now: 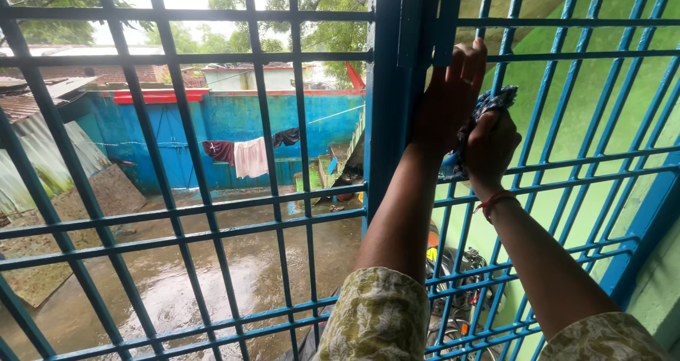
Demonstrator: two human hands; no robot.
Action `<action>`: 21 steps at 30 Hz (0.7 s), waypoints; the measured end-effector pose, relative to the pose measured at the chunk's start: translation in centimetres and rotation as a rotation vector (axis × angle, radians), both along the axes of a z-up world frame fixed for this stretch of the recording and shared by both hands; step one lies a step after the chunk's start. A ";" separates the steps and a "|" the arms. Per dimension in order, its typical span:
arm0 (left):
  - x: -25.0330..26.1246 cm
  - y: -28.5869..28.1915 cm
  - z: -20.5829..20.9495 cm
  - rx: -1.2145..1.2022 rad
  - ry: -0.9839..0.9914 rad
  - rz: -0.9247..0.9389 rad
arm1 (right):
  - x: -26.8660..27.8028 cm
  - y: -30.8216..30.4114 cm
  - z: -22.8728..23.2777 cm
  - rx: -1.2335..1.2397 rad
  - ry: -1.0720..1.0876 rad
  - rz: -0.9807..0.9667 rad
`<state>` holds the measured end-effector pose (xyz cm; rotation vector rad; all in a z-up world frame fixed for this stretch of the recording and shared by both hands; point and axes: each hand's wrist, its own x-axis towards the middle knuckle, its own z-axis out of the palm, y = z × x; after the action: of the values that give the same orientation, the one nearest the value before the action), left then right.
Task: The person wipes the blue metal window grille with a patterned cloth, moving methodically across the bars and frame. The hands scrub and wipe different sections of the grille while standing on a balcony.
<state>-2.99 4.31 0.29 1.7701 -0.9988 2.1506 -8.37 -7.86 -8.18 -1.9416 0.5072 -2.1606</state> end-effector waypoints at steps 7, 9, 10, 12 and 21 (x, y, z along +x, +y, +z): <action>0.6 -1.1 -0.2 -0.009 -0.026 -0.008 | 0.3 -0.9 -0.2 0.139 0.032 0.036; 0.8 -1.1 -0.3 0.000 -0.025 -0.026 | 0.7 -1.7 -0.7 0.063 0.034 -0.045; 0.8 -1.1 -0.1 -0.010 -0.033 -0.050 | 0.9 -2.2 -1.0 0.025 0.034 -0.085; 0.6 -1.0 0.0 -0.031 -0.033 -0.096 | 1.2 -3.1 -1.9 0.000 0.057 -0.117; -0.6 2.0 0.6 0.200 0.007 0.029 | 1.0 -0.9 -0.5 0.015 -0.032 -0.023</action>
<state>-3.57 6.35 0.85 1.8873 -1.2323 2.1247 -7.42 -8.74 -8.71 -1.8999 0.5414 -2.1910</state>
